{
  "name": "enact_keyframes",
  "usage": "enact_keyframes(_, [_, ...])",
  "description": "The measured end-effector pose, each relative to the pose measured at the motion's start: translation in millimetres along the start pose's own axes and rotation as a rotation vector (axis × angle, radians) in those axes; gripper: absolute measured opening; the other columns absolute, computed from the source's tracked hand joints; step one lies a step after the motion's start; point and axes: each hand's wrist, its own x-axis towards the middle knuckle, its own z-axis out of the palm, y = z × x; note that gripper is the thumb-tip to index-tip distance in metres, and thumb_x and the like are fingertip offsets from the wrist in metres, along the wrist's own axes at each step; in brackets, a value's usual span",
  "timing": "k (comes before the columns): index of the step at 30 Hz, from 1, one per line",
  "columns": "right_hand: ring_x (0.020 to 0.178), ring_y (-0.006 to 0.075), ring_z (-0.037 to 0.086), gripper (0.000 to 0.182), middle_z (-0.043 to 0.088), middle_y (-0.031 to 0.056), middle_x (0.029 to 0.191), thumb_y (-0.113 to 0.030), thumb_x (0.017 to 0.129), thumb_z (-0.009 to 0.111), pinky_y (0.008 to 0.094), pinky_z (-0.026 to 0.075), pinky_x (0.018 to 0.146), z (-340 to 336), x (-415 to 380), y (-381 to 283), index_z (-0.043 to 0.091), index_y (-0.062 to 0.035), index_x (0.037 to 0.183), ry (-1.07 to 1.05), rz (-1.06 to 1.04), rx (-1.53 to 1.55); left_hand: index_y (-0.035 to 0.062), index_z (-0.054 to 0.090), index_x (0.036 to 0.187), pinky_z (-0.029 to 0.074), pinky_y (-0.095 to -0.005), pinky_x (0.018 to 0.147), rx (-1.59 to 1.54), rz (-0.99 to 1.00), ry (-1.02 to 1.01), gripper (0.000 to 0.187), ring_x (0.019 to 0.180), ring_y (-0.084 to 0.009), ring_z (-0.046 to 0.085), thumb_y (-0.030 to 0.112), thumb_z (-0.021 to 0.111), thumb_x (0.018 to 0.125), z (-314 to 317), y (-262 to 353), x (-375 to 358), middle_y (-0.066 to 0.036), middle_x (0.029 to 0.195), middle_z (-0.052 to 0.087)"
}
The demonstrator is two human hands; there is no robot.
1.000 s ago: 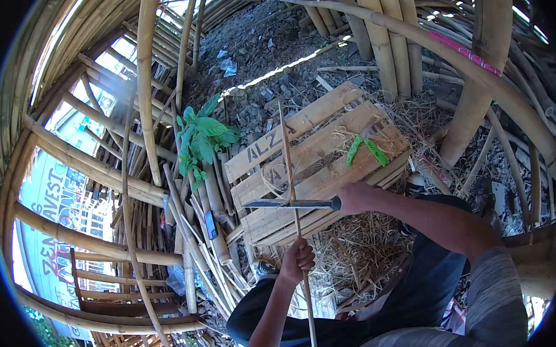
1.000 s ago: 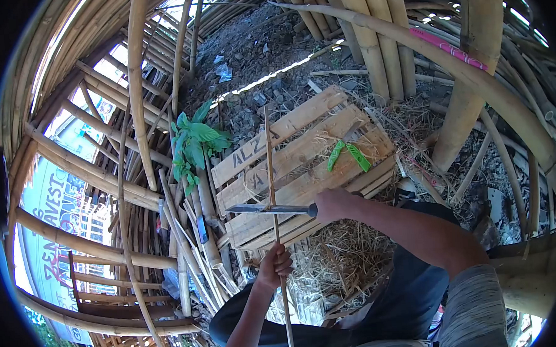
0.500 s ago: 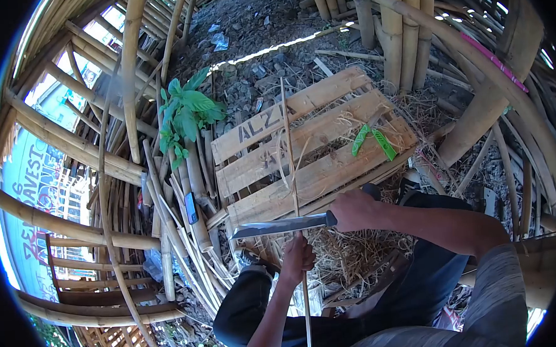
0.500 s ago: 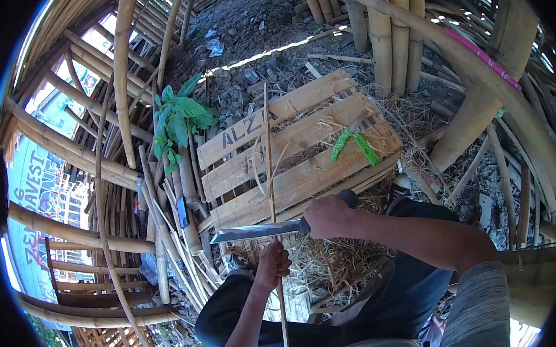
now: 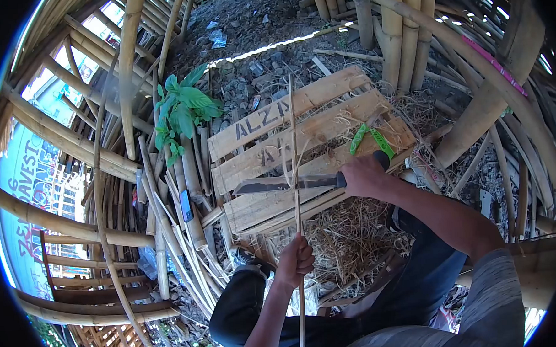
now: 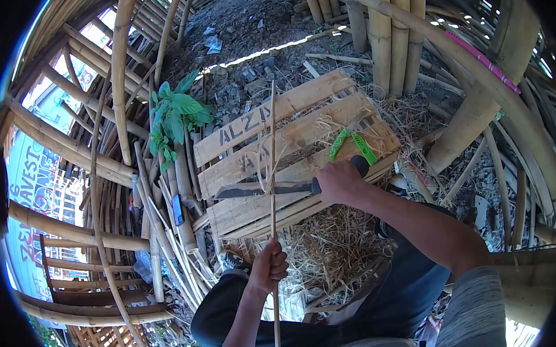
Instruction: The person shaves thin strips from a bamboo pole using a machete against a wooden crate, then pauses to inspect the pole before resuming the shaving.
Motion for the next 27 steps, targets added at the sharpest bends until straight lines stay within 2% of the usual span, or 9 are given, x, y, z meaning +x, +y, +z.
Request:
enact_keyframes(5, [0.067, 0.0299, 0.065, 0.024, 0.064, 0.0149, 0.07, -0.014, 0.062, 0.063, 0.041, 0.051, 0.062, 2, 0, -2, 0.065, -0.0053, 0.084, 0.011, -0.012, 0.013, 0.0178, 0.033, 0.07, 0.014, -0.0202, 0.034, -0.062, 0.006, -0.008, 0.037, 0.04, -0.0046, 0.019, 0.043, 0.032, 0.097, 6, -11, 2, 0.007, 0.053, 0.023])
enact_keyframes(7, [0.062, 0.0295, 0.064, 0.023, 0.063, 0.014, 0.066, -0.013, 0.064, 0.061, 0.0401, 0.051, 0.057, 11, 3, 2, 0.064, -0.0049, 0.086, 0.097, -0.053, -0.015, 0.0176, 0.034, 0.071, 0.014, -0.0201, 0.034, -0.063, 0.033, -0.009, 0.037, 0.04, -0.0046, 0.019, 0.043, 0.032, 0.097, 7, -12, 3, 0.007, 0.054, 0.023])
enact_keyframes(10, [0.059, 0.0249, 0.065, 0.017, 0.064, 0.0121, 0.065, -0.015, 0.066, 0.061, 0.0365, 0.05, 0.054, 21, 7, 4, 0.061, -0.0063, 0.081, 0.197, -0.082, -0.098, 0.0175, 0.035, 0.072, 0.015, -0.0198, 0.034, -0.09, 0.029, -0.03, 0.037, 0.04, -0.0042, 0.019, 0.045, 0.032, 0.097, 5, -12, 5, 0.007, 0.054, 0.023])
enact_keyframes(13, [0.056, 0.0238, 0.064, 0.014, 0.063, 0.0118, 0.063, -0.014, 0.067, 0.06, 0.0361, 0.049, 0.052, 24, 10, 7, 0.06, -0.0065, 0.079, 0.316, -0.142, -0.158, 0.017, 0.036, 0.073, 0.015, -0.0189, 0.033, -0.161, 0.024, -0.104, 0.036, 0.041, -0.0037, 0.019, 0.044, 0.032, 0.097, 1, -12, 5, 0.007, 0.054, 0.022])
enact_keyframes(17, [0.056, 0.0237, 0.064, 0.013, 0.062, 0.0121, 0.062, -0.012, 0.068, 0.058, 0.0361, 0.048, 0.051, 23, 12, 4, 0.06, -0.0059, 0.079, 0.327, -0.167, -0.16, 0.0157, 0.036, 0.074, 0.016, -0.018, 0.033, -0.233, 0.026, -0.199, 0.035, 0.04, -0.0034, 0.019, 0.042, 0.033, 0.097, -7, -11, 5, 0.007, 0.054, 0.023])
enact_keyframes(20, [0.056, 0.0236, 0.063, 0.015, 0.062, 0.0119, 0.062, -0.012, 0.068, 0.058, 0.0357, 0.048, 0.051, 21, 12, 3, 0.06, -0.0051, 0.082, 0.417, -0.218, -0.216, 0.0152, 0.036, 0.075, 0.016, -0.0177, 0.033, -0.268, 0.017, -0.276, 0.035, 0.04, -0.0033, 0.019, 0.042, 0.033, 0.097, -10, -9, 1, 0.006, 0.054, 0.023])
enact_keyframes(23, [0.058, 0.0259, 0.064, 0.018, 0.063, 0.0138, 0.065, -0.013, 0.068, 0.059, 0.0371, 0.05, 0.055, 15, 8, -7, 0.062, -0.0045, 0.084, 0.347, -0.184, -0.169, 0.0151, 0.037, 0.075, 0.016, -0.0177, 0.033, -0.26, 0.015, -0.301, 0.035, 0.04, -0.0034, 0.019, 0.042, 0.033, 0.097, -16, -5, -2, 0.006, 0.055, 0.023])
enact_keyframes(25, [0.064, 0.0296, 0.065, 0.021, 0.064, 0.0169, 0.069, -0.016, 0.067, 0.06, 0.0403, 0.052, 0.061, 2, -2, -21, 0.064, -0.0038, 0.084, 0.065, -0.117, -0.004, 0.0152, 0.038, 0.076, 0.016, -0.0178, 0.034, -0.238, 0.023, -0.292, 0.034, 0.041, -0.0034, 0.019, 0.042, 0.034, 0.097, -16, -1, -4, 0.006, 0.055, 0.024])
enact_keyframes(27, [0.067, 0.0313, 0.065, 0.022, 0.064, 0.0178, 0.071, -0.018, 0.067, 0.06, 0.0417, 0.052, 0.064, 5, -11, -32, 0.065, -0.0036, 0.083, 0.001, -0.123, 0.055, 0.0156, 0.039, 0.077, 0.015, -0.0187, 0.035, -0.037, 0.078, -0.046, 0.034, 0.041, -0.0037, 0.019, 0.042, 0.035, 0.097, -13, 1, -7, 0.007, 0.056, 0.024])
